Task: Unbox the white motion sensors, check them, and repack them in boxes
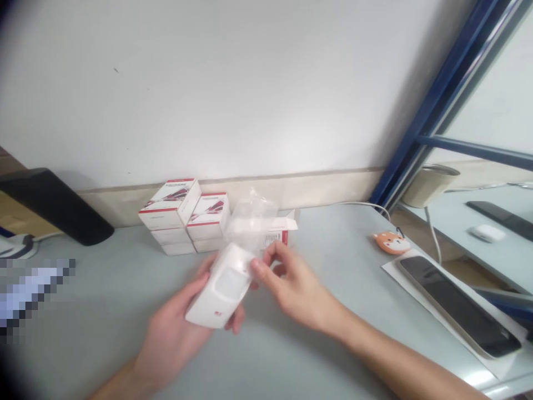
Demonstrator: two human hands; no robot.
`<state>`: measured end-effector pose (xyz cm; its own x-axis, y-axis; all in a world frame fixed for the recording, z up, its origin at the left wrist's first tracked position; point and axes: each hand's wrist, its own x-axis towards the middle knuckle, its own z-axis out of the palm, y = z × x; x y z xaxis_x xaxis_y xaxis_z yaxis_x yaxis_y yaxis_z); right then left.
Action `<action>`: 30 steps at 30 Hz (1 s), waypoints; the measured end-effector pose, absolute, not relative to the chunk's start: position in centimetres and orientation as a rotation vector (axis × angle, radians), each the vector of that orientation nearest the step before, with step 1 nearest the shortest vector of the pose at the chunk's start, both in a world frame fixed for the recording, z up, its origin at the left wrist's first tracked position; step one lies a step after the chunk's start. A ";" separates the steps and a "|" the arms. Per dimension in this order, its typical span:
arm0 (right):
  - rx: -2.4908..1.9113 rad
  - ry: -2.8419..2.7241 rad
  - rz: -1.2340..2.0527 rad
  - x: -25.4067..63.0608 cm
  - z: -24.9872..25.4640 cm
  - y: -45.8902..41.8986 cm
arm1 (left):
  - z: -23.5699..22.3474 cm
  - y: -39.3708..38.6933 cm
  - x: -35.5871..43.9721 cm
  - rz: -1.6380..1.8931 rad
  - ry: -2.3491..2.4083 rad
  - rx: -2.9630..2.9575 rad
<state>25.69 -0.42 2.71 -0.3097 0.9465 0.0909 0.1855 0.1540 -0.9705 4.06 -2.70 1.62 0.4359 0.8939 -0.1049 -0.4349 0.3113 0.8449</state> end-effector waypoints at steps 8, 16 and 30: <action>-0.905 -1.586 1.396 25.3 1.6 -0.1 | 0.0 -2.7 4.1 0.976 0.857 0.978; -1.070 -1.823 0.930 25.7 1.3 -0.2 | -0.5 -3.3 4.2 1.272 1.115 1.250; -1.039 -2.170 0.896 26.7 0.5 1.1 | -0.1 -2.5 3.3 0.965 1.152 1.690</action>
